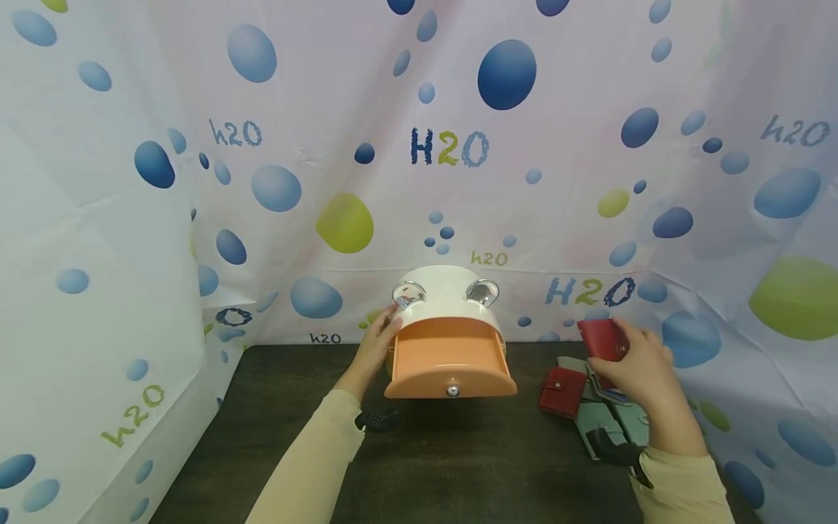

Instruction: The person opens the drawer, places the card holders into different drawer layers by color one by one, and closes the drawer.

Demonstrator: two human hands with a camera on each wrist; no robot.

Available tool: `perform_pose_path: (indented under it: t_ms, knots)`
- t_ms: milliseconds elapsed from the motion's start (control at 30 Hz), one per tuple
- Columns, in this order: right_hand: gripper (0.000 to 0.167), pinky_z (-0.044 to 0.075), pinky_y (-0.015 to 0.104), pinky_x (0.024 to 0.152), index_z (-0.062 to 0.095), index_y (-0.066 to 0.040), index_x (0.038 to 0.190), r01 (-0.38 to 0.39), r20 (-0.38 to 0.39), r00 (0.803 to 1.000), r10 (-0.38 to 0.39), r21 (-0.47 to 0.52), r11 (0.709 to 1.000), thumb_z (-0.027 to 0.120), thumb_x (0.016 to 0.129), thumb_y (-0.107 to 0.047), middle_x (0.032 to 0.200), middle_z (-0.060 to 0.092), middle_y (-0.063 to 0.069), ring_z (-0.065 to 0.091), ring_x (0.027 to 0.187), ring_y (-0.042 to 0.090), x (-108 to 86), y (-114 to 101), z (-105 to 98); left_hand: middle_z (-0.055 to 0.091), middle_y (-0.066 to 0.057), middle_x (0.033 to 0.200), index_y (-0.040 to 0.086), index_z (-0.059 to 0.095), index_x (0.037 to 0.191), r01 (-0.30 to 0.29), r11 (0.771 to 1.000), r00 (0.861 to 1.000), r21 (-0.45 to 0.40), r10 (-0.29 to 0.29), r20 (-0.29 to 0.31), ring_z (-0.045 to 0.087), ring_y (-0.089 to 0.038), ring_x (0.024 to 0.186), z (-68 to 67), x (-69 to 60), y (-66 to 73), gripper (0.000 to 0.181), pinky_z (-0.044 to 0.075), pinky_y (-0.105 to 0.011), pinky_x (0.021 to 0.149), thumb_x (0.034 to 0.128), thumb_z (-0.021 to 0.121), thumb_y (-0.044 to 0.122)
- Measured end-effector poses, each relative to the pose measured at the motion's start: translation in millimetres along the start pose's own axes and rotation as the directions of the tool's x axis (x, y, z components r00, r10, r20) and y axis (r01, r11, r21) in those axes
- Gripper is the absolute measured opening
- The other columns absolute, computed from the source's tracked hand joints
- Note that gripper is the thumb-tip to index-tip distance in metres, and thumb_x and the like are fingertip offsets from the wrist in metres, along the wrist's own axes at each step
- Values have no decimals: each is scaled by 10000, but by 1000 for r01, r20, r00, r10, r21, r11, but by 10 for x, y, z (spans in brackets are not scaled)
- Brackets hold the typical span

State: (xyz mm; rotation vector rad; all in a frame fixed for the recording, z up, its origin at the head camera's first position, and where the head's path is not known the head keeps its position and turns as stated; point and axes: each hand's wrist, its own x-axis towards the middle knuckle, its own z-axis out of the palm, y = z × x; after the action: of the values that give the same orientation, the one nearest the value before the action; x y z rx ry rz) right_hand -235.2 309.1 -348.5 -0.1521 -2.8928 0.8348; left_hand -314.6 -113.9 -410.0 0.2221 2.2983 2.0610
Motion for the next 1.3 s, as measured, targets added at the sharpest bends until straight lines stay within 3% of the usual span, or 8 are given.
perform_pose_path:
  t_ms: [367,600,733,967,1067,1133,1300]
  knots:
    - [934,513,634,720,287,26,1540,96,-27,995,-95,8,995,792,815,-279,1372,325,391,296,1177,587,35,-241,-93,237,-238,1612,35,294,1572,0,1000,1000,14,0,1,258,-412,1466,0,5,3,592,286,-549,1162,1065,496,264]
    - [914,528,649,731,323,-5,1538,158,-61,986,-156,25,987,807,801,-249,1363,359,365,310,1189,576,67,-386,-144,235,-230,1615,63,283,1582,-21,1000,1000,-16,21,-15,254,-401,1470,-7,174,-284,599,268,-546,1171,1069,491,293]
    - [921,548,632,722,336,-43,1546,188,-68,980,-185,26,982,821,789,-247,1368,370,348,341,1171,562,81,-474,-169,287,-224,1598,80,305,1578,-52,999,998,0,52,-38,296,-385,1457,17,191,-347,585,284,-530,1170,1070,488,303]
    - [912,563,604,722,340,-49,1548,240,-60,969,-238,31,970,818,793,-228,1412,364,319,357,1180,529,110,-665,-209,322,-224,1582,90,323,1573,-58,998,997,19,59,-53,347,-395,1428,29,182,-347,589,340,-550,1134,1062,501,322]
    - [919,570,606,745,337,-60,1552,256,-47,966,-254,32,966,821,787,-216,1410,374,300,380,1181,514,120,-750,-205,305,-225,1590,90,311,1578,-51,999,998,2,51,-38,337,-400,1432,17,184,-336,593,341,-555,1131,1064,501,319]
    - [909,570,605,758,340,-66,1552,265,-36,964,-264,31,964,816,792,-208,1409,379,292,385,1182,505,129,-795,-197,292,-242,1590,61,299,1577,-47,999,999,2,47,-21,330,-412,1432,10,136,-250,591,345,-556,1128,1069,495,290]
    - [892,563,610,788,346,-83,1554,292,-12,956,-292,30,956,809,800,-195,1409,397,270,384,1198,483,160,-881,-179,292,-238,1591,56,299,1575,-54,999,998,8,54,-22,324,-409,1436,6,148,-278,585,327,-548,1142,1070,492,278]
